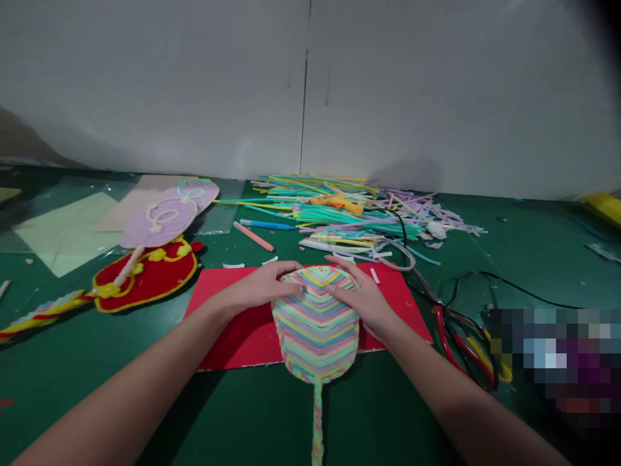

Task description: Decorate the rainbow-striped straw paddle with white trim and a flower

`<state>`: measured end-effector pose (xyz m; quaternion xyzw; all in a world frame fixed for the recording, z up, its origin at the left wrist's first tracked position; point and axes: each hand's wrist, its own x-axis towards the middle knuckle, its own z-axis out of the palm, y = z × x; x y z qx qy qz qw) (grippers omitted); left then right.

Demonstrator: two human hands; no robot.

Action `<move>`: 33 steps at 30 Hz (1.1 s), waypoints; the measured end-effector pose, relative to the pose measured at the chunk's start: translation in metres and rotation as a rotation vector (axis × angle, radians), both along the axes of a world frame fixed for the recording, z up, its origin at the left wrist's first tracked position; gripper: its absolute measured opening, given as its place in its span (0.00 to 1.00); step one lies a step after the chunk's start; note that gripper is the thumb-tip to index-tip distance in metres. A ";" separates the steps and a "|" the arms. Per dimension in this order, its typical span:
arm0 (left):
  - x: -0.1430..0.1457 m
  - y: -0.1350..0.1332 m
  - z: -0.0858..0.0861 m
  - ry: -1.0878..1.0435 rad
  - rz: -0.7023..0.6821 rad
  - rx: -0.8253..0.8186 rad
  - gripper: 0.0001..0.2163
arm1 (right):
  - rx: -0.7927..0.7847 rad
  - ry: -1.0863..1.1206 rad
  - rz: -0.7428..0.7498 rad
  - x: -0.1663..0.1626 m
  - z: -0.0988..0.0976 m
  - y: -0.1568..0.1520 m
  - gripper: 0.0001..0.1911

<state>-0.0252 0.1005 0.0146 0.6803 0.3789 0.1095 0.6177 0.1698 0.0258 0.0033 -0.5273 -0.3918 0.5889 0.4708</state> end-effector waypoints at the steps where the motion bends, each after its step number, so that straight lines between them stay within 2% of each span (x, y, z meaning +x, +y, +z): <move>1: -0.001 0.000 0.000 -0.009 0.000 -0.005 0.19 | -0.001 0.001 0.000 0.000 0.000 0.000 0.31; 10: -0.005 0.001 0.005 -0.060 -0.029 -0.065 0.18 | -0.016 0.043 -0.009 0.001 0.001 0.000 0.30; 19: -0.005 0.005 -0.005 -0.075 -0.049 -0.004 0.15 | 0.012 -0.031 0.004 0.000 0.000 0.000 0.30; 26: -0.012 0.009 -0.003 -0.125 -0.128 -0.158 0.22 | 0.000 -0.016 -0.002 0.000 -0.001 0.001 0.30; 33: -0.007 0.007 -0.003 -0.020 -0.041 0.017 0.17 | 0.045 -0.030 0.033 0.002 -0.007 0.001 0.27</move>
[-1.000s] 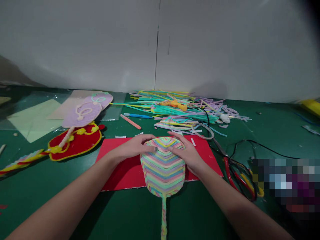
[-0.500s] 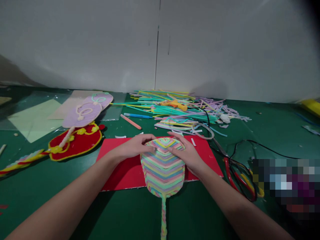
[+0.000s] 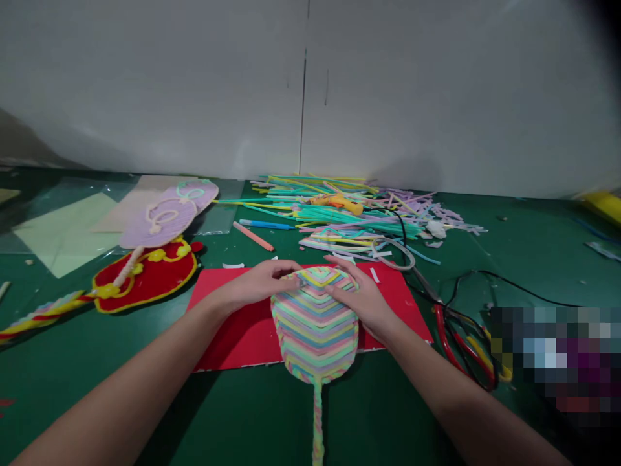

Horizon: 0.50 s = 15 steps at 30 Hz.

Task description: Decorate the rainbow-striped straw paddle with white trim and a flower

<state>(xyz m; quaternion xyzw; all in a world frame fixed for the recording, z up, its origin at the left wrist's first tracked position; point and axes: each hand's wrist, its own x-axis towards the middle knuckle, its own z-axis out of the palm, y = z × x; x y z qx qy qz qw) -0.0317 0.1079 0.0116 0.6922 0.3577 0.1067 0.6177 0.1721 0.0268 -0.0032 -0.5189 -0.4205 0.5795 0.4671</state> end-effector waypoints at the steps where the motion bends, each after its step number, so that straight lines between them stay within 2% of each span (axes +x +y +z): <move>1: 0.001 0.000 0.000 0.006 -0.001 0.009 0.17 | 0.004 -0.003 0.006 0.000 -0.001 0.000 0.27; 9: 0.000 0.001 -0.004 -0.021 -0.014 0.041 0.13 | 0.033 -0.100 0.013 0.002 -0.002 0.000 0.28; 15: -0.002 0.002 -0.005 -0.030 -0.018 -0.032 0.16 | 0.025 -0.081 0.017 0.002 -0.003 0.001 0.28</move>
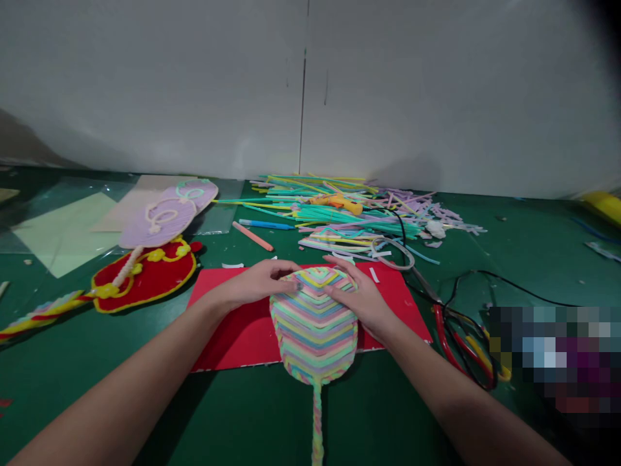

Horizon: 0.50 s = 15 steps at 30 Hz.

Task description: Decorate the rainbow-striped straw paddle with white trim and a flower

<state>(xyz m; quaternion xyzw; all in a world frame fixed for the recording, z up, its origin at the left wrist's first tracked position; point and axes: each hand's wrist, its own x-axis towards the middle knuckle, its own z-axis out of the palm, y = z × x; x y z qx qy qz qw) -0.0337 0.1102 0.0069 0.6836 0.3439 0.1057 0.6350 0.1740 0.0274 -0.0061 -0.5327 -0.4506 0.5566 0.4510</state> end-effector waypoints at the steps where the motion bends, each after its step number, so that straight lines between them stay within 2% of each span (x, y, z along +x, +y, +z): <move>1: -0.001 0.000 0.000 -0.006 -0.004 -0.009 0.17 | -0.003 0.008 0.002 0.000 0.000 0.000 0.28; 9: -0.002 0.000 0.001 -0.006 -0.008 0.028 0.17 | -0.008 0.005 0.024 0.002 0.000 0.001 0.29; 15: -0.003 0.002 -0.002 -0.011 -0.006 0.044 0.17 | -0.033 0.126 0.045 0.004 0.003 -0.001 0.30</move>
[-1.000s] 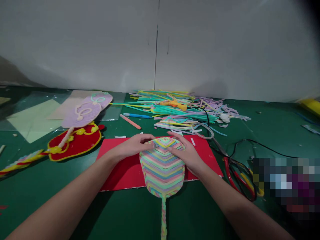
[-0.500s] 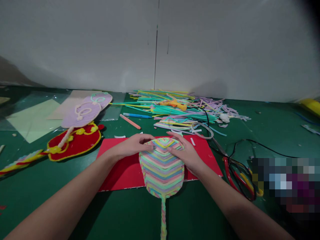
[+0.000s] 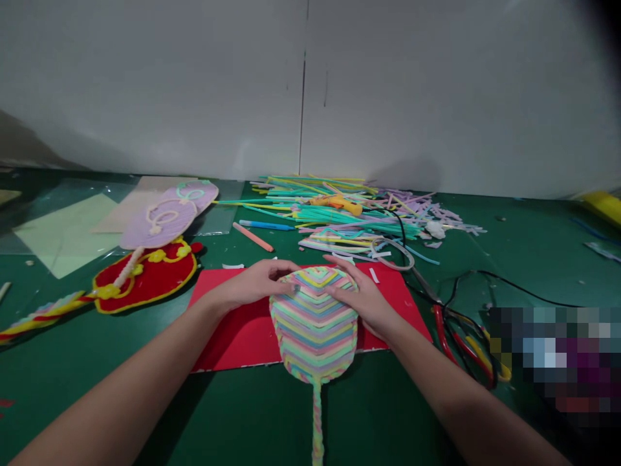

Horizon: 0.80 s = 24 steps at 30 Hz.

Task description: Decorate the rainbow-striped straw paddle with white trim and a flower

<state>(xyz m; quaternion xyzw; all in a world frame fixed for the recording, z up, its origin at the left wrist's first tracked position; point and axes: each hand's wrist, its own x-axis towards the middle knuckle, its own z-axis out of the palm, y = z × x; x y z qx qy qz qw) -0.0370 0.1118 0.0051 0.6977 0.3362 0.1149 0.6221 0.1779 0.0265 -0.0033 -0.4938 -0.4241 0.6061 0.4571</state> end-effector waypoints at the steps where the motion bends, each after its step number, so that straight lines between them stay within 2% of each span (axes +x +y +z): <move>1: 0.000 0.000 0.000 -0.004 -0.001 -0.005 0.18 | -0.007 0.016 0.001 0.000 0.001 0.000 0.30; 6: 0.000 0.000 -0.001 -0.020 0.012 -0.026 0.19 | -0.033 0.013 -0.033 -0.003 0.005 -0.001 0.29; 14: 0.001 -0.002 0.002 0.010 0.011 -0.004 0.18 | 0.022 -0.175 -0.072 -0.006 0.004 0.000 0.27; 19: 0.000 -0.002 0.003 0.002 0.010 -0.015 0.18 | 0.001 -0.125 -0.068 -0.007 0.004 0.000 0.30; 24: 0.001 -0.001 0.002 0.009 -0.011 -0.021 0.17 | 0.045 -0.187 -0.081 -0.003 0.009 -0.002 0.21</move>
